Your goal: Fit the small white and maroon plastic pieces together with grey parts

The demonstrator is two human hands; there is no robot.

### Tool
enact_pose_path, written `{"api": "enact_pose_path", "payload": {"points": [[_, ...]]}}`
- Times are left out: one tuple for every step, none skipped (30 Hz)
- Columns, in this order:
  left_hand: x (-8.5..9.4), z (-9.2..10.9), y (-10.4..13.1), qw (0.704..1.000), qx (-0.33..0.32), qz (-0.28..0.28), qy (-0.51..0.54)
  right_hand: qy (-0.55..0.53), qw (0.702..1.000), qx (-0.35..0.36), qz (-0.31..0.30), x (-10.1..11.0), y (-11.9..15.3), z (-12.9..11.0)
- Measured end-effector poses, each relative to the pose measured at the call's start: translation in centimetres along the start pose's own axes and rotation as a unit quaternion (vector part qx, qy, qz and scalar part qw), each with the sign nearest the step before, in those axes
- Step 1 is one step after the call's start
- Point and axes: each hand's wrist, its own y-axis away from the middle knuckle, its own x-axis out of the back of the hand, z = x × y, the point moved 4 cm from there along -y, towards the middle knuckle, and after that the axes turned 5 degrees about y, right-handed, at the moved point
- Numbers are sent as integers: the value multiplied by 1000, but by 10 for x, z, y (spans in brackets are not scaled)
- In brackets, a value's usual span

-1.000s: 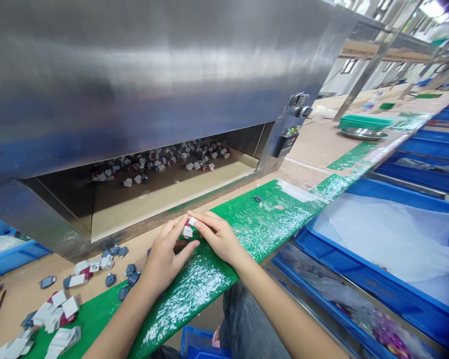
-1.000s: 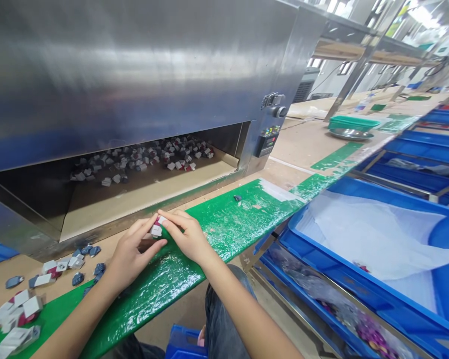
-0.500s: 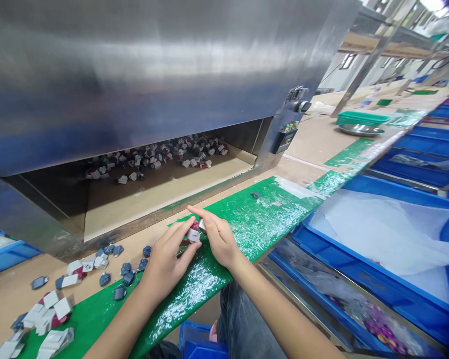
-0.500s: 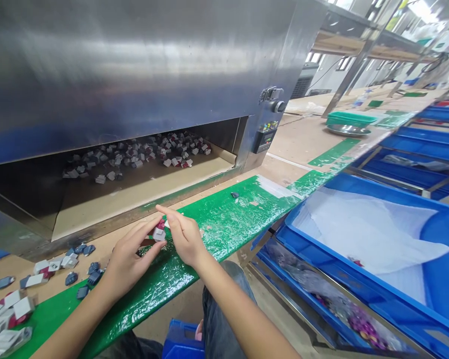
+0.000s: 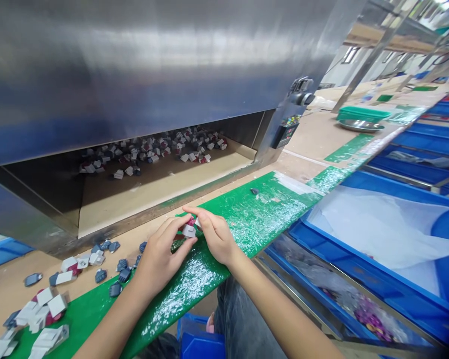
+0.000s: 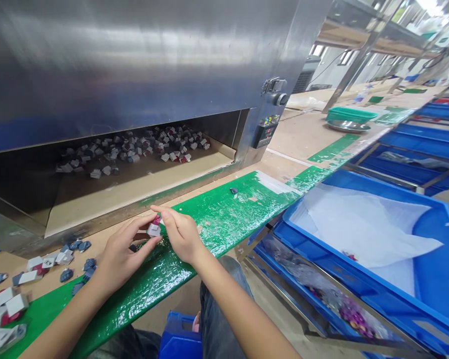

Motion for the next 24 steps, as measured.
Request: {"api": "enact_pose_path", "payload": {"points": [[0,1,0,1000,-1,-6,-5,-9,1000,-7,-1,0,0,1],[0,1,-1,1000,1,-14,-9,-19,1000,-17,-2,0,0,2],[0,1,-1,1000,5,-21,-10,-30,999,-31,-2,0,-1,4],[0,0,-2,1000,9,-25,-8,-42,998,-45,-2,-1,-1,5],[0,0,-2,1000,14,-26,-3,-56,997,-60,-4,-1,-1,7],[0,-1,-2,1000,16,-22,5,-71,995,-70,-9,-2,-2,9],[0,-2,-2,1000,18,-14,12,-83,994,-75,-16,-3,-2,10],[0,-2,-1,1000,17,-8,18,-92,993,-76,-25,-4,-2,10],[0,-3,-1,1000,16,-2,20,-95,992,-72,-34,-5,-2,10],[1,-4,0,1000,17,4,20,-89,993,-67,-42,-6,-2,9],[1,-4,1,1000,18,10,17,-75,994,-60,-46,-7,-2,8],[0,-4,1,1000,20,16,13,-53,996,-51,-50,-7,-2,7],[0,-5,2,999,22,23,7,-27,997,-43,-54,-7,-2,5],[0,-5,3,999,22,31,1,0,998,-34,-57,-7,-2,4],[0,-5,3,999,21,37,-4,24,997,-26,-62,-7,-1,3],[-1,-5,4,999,18,44,-8,41,997,-18,-67,-8,-1,1],[-1,-5,4,999,16,49,-10,47,996,-10,-75,-8,-1,0],[-1,-6,4,998,15,52,-9,47,995,-4,-83,-9,-1,0],[0,-7,4,998,17,54,-5,45,995,0,-91,-10,0,0],[0,-8,4,998,19,55,-1,46,994,0,-99,-11,0,0],[1,-9,4,998,22,56,2,50,993,-5,-105,-11,1,1],[1,-10,4,998,24,57,5,59,992,-11,-108,-12,1,2],[2,-10,4,998,23,56,8,70,991,-17,-111,-12,2,3],[3,-10,4,998,19,58,8,81,990,-21,-112,-12,2,4]]}}
